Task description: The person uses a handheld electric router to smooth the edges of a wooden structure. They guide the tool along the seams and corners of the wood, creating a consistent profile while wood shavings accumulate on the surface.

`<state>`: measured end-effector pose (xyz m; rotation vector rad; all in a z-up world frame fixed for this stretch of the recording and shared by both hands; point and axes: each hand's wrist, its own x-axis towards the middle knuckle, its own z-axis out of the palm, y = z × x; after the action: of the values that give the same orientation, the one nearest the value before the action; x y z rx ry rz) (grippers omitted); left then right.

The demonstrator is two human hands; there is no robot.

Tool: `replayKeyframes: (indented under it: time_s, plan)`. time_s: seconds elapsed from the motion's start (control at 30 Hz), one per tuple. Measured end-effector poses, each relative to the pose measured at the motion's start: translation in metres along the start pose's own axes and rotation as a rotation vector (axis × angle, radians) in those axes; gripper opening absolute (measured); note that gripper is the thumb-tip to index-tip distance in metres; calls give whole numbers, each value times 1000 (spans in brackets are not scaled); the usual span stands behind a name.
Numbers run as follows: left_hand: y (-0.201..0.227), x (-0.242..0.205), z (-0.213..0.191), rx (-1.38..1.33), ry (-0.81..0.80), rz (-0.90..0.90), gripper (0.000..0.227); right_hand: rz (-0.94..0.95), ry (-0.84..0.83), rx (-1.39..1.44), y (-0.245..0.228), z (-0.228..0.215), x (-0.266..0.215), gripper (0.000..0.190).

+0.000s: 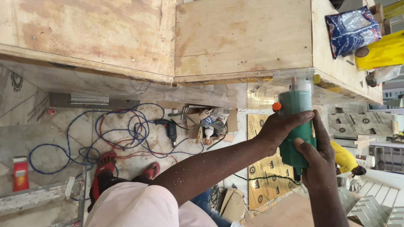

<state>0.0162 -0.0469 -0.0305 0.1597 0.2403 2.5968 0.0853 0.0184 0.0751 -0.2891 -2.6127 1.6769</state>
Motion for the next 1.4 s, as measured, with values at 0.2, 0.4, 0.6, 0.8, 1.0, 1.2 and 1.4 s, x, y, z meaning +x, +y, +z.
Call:
replayKeyframes:
  time_s: [0.2, 0.4, 0.6, 0.8, 1.0, 1.2, 1.4]
  plan:
    - [4, -4, -2, 5, -1, -9, 59, 26, 15, 33, 4, 4, -1, 87]
    - [9, -8, -9, 56, 10, -13, 62, 1, 35, -55, 5, 11, -2, 87]
    - [14, -9, -10, 72, -6, -38, 64, 5, 46, -9, 4, 16, -3, 86]
    - [12, -1, 0, 55, -62, -66, 63, 17, 57, 26, -2, 5, -3, 86]
    - [9, 1, 4, 15, -80, -47, 61, 29, 56, 28, -6, 0, -2, 89]
    - [13, -4, 10, 30, 41, -88, 59, 12, 39, 58, 1, -3, -1, 87]
    - [15, -10, 20, -75, 99, -54, 48, 45, 68, 53, 6, -2, -2, 83]
